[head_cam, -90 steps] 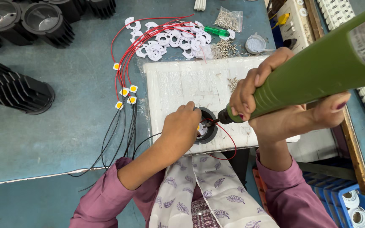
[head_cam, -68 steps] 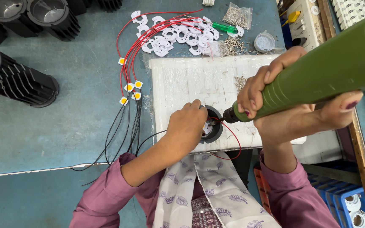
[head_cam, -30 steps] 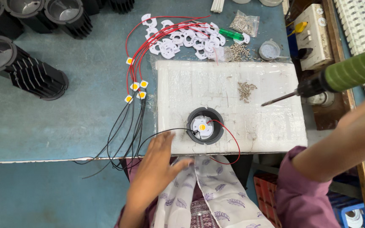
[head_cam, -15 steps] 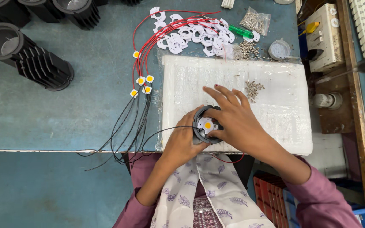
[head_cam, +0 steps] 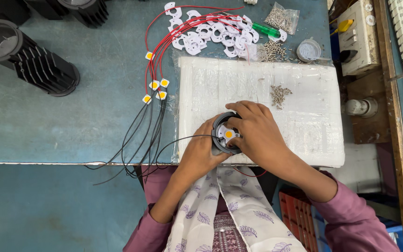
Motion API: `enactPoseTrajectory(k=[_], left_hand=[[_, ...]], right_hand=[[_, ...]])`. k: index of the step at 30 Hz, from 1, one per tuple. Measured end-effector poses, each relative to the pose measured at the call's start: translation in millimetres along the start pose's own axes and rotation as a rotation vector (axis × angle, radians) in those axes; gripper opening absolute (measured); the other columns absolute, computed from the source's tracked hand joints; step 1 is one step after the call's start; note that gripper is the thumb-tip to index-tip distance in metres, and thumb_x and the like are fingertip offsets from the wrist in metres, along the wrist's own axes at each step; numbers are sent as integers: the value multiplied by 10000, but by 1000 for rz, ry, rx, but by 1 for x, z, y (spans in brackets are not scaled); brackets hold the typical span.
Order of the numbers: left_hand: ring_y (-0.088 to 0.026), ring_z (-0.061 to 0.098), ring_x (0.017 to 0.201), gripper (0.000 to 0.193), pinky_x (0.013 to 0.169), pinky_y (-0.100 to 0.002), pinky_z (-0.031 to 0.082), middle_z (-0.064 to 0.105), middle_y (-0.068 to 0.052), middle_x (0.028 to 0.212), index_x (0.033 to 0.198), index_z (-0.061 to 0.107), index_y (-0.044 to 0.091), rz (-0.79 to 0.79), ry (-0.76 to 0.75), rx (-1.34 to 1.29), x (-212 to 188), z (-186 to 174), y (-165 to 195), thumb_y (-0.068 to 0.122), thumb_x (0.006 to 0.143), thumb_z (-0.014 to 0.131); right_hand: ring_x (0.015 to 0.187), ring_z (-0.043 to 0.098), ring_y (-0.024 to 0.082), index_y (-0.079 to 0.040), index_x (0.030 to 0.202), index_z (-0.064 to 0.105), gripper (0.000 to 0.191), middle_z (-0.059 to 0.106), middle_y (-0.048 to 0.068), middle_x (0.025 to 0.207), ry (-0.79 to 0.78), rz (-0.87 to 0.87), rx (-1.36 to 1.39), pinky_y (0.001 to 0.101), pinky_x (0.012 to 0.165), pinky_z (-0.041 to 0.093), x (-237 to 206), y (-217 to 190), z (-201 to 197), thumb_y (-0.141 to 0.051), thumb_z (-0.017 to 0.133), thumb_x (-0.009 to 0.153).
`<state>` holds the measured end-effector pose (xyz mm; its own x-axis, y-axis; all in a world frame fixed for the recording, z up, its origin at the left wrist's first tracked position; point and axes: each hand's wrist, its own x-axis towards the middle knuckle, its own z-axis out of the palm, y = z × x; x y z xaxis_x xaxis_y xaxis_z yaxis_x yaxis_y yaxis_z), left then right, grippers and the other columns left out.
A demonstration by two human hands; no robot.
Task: The person places an LED chip into a black heat-sink housing, routes the red and black wires through the housing, and tightens a screw with a screwdriver to secure the LED plate. They then set the finished housing aside with a stack of completed housings and pick up the next one.
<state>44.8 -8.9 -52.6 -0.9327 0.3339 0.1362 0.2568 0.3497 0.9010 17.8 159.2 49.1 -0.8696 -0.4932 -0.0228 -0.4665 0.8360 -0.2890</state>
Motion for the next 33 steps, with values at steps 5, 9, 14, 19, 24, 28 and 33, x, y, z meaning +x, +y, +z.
enactPoseTrajectory(k=[5, 9, 14, 19, 24, 28, 33], left_hand=[[-399, 531, 1326, 973, 1109, -430, 436, 524, -231, 1437, 1492, 371, -4, -9, 17, -8, -1, 1, -1, 227, 701, 888], [-401, 542, 1311, 964, 1099, -431, 443, 540, -230, 1412, 1479, 382, -7, -26, 17, -2, 0, 2, -2, 246, 704, 896], [-402, 546, 1304, 975, 1089, -436, 450, 544, -229, 1406, 1476, 382, -3, -24, 23, 4, 1, 1, -1, 245, 685, 897], [-399, 552, 1298, 953, 1080, -433, 459, 556, -212, 1398, 1471, 395, 20, -33, 21, -15, 0, -1, 1, 223, 681, 888], [-403, 552, 1298, 926, 1084, -435, 457, 565, -213, 1393, 1464, 408, 24, -12, 30, -16, 0, -2, 1, 201, 687, 880], [-397, 556, 1303, 919, 1094, -429, 457, 568, -211, 1400, 1464, 415, 27, -11, 41, -18, 1, -1, 0, 200, 686, 873], [-390, 543, 1310, 940, 1096, -430, 444, 547, -211, 1409, 1467, 405, 26, -36, 25, -12, 1, 0, 1, 224, 685, 887]], right_hand=[[1273, 506, 306, -36, 1001, 775, 397, 639, 95, 1293, 8, 18, 70, 468, 1069, 350, 0, 4, 4, -119, 842, 619], [1251, 536, 321, -12, 974, 771, 354, 658, 119, 1275, 22, 21, 116, 466, 1066, 379, 0, 6, 9, -86, 828, 633], [1255, 541, 325, -10, 1015, 765, 373, 646, 134, 1302, 8, 33, 133, 456, 1072, 399, 0, 7, 11, -86, 816, 653], [1267, 504, 350, -13, 1034, 753, 422, 624, 160, 1305, 24, -34, 104, 500, 1067, 355, 1, 4, 4, -113, 836, 633], [1249, 533, 369, -40, 1108, 731, 385, 602, 180, 1344, 86, -90, 300, 471, 1028, 407, 2, 22, -19, -179, 841, 766], [1146, 649, 343, -33, 1184, 710, 260, 647, 157, 1317, 343, 63, 298, 409, 957, 527, 5, 58, -22, -77, 727, 928], [957, 696, 306, -5, 1115, 729, 176, 685, 167, 1158, 482, 255, 167, 375, 826, 568, 5, 100, 5, 31, 669, 954]])
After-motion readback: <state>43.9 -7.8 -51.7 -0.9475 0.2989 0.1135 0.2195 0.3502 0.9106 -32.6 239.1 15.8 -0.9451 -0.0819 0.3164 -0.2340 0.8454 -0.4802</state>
